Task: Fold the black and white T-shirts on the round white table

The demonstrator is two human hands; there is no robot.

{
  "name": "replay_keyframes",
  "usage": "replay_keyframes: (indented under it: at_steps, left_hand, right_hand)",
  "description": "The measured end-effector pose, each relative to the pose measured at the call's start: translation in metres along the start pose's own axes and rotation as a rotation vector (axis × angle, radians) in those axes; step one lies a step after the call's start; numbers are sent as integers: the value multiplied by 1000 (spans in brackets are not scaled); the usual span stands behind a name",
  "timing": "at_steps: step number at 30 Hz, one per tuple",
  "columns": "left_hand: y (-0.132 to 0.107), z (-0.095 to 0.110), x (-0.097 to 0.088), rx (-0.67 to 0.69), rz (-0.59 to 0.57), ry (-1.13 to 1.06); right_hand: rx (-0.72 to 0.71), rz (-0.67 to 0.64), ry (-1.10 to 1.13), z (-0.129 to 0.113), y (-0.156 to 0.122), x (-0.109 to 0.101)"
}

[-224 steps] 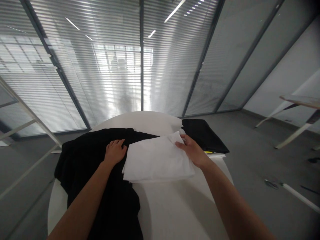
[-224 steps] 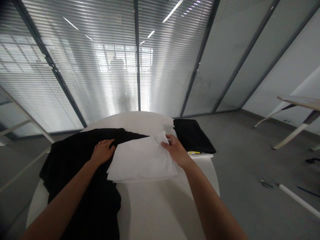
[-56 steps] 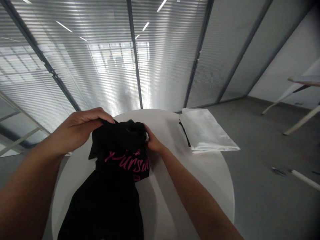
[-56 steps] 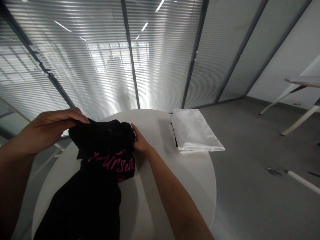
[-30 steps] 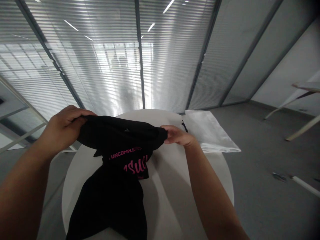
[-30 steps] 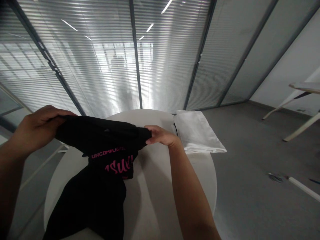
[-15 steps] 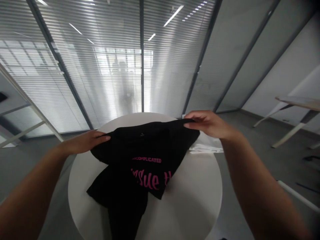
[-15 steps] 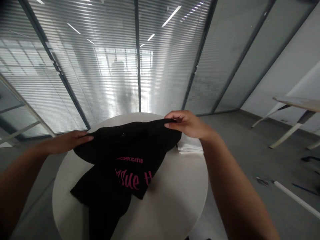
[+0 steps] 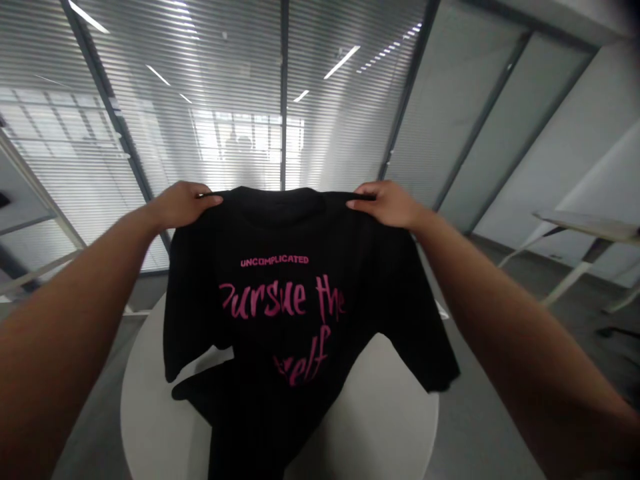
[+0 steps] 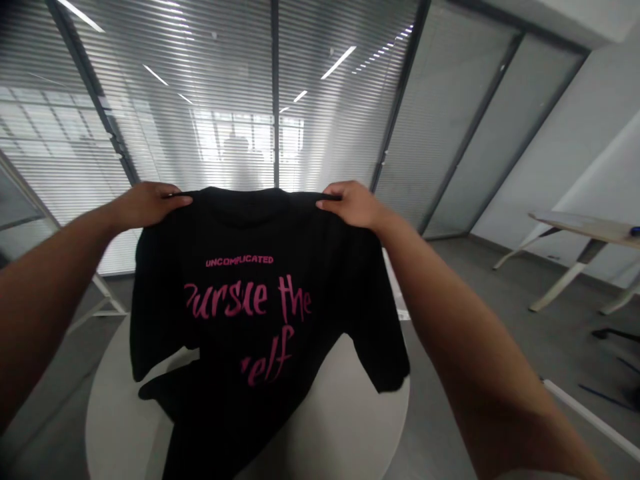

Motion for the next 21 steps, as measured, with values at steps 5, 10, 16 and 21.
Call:
replay_keyframes:
  at_steps: [5,10,16,21]
  left_hand:
    - [6,-49,91,-240,161,253]
    - [-79,-69,173,-236,-36,295]
    - [-181,-82,212,-199,-280,132]
    - [-199,-95,223,-80,-255,169]
  right_hand:
    - [227,-4,-389,-28,16,114]
    - [165,-408,-260,-78,-55,196]
    - [191,-447,-215,-99,-153,232]
    - [164,-421,-174,-98,-173,253]
Point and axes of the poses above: each hand's wrist, its own y-axis towards the middle knuckle, its own x-axis out of the palm, z = x × y, the point moved 4 cm from there along y, towards the middle knuckle, and after that the axes turned 15 degrees about -y, right-handed, at the moved point
